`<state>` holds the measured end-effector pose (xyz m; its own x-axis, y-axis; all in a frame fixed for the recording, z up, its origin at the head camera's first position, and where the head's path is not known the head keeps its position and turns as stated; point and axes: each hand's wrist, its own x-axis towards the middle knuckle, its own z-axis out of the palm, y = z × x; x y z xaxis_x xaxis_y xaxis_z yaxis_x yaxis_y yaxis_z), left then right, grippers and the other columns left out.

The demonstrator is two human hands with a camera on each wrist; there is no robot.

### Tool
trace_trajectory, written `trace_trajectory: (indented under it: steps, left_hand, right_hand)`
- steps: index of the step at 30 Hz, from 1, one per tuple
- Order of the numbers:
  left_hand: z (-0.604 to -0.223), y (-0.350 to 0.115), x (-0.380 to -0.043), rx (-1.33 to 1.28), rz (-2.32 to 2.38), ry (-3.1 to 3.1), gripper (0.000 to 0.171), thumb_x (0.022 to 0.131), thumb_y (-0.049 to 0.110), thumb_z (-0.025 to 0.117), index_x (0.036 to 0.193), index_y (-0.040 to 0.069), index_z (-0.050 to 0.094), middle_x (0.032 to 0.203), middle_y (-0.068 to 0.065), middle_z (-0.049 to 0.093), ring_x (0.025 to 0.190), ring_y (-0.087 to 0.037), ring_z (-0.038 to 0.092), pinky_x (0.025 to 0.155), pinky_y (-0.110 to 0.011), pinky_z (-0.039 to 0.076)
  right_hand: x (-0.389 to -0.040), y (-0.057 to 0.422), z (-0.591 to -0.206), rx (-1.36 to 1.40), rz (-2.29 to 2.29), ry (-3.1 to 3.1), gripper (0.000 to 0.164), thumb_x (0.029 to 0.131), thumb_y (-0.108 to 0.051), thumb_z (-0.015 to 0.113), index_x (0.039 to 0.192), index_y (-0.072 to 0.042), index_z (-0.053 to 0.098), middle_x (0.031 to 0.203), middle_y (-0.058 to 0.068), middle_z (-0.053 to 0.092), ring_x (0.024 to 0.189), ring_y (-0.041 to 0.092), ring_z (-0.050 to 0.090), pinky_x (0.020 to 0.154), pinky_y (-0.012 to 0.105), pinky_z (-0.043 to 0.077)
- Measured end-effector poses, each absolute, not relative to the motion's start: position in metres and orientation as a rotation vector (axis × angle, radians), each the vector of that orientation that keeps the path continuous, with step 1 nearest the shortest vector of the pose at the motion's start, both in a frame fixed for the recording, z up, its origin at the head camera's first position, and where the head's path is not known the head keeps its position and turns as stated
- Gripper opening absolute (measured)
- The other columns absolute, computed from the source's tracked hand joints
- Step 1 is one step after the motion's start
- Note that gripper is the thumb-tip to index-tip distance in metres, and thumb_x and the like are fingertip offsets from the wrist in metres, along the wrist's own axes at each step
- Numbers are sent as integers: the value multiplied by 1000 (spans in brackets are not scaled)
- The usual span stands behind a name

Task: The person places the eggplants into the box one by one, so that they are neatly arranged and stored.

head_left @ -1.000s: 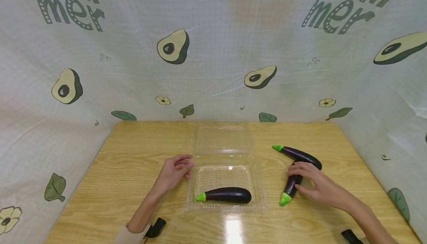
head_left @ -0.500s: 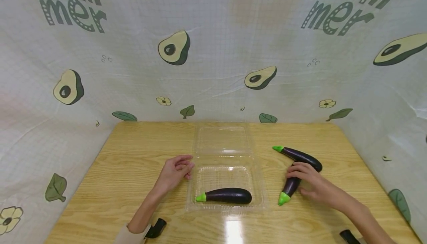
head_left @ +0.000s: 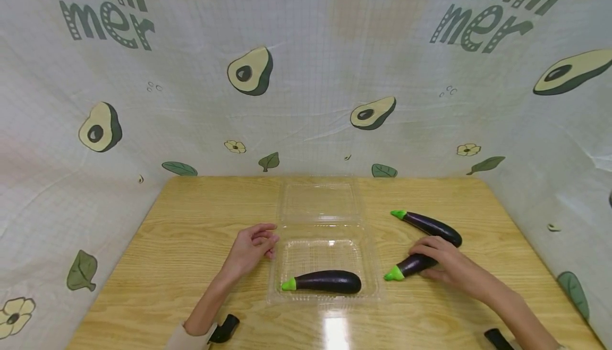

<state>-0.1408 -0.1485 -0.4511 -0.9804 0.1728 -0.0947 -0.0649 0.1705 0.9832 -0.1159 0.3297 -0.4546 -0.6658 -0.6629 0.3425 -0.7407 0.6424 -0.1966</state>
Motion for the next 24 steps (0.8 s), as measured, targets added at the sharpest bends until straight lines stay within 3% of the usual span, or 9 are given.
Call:
trace_trajectory:
  steps: [7, 24]
  left_hand:
    - [-452, -149, -140, 125, 1927, 2256, 40, 100, 1, 66, 136, -13, 56, 104, -20, 63, 69, -19, 67, 64, -29, 62]
    - [-447, -147, -139, 93, 1939, 2231, 39, 99, 0, 66, 136, -11, 57, 105, -20, 64, 70, -20, 67, 65, -29, 62]
  right_hand:
    - [-108, 329, -444, 953, 501, -2784, 43, 79, -20, 90, 118, -17, 72, 117, -3, 65, 104, 20, 62, 77, 41, 59]
    - [-105, 321, -423, 691, 573, -2899, 45, 87, -38, 83, 121, -10, 73, 116, 6, 72, 98, 26, 70, 73, 40, 61]
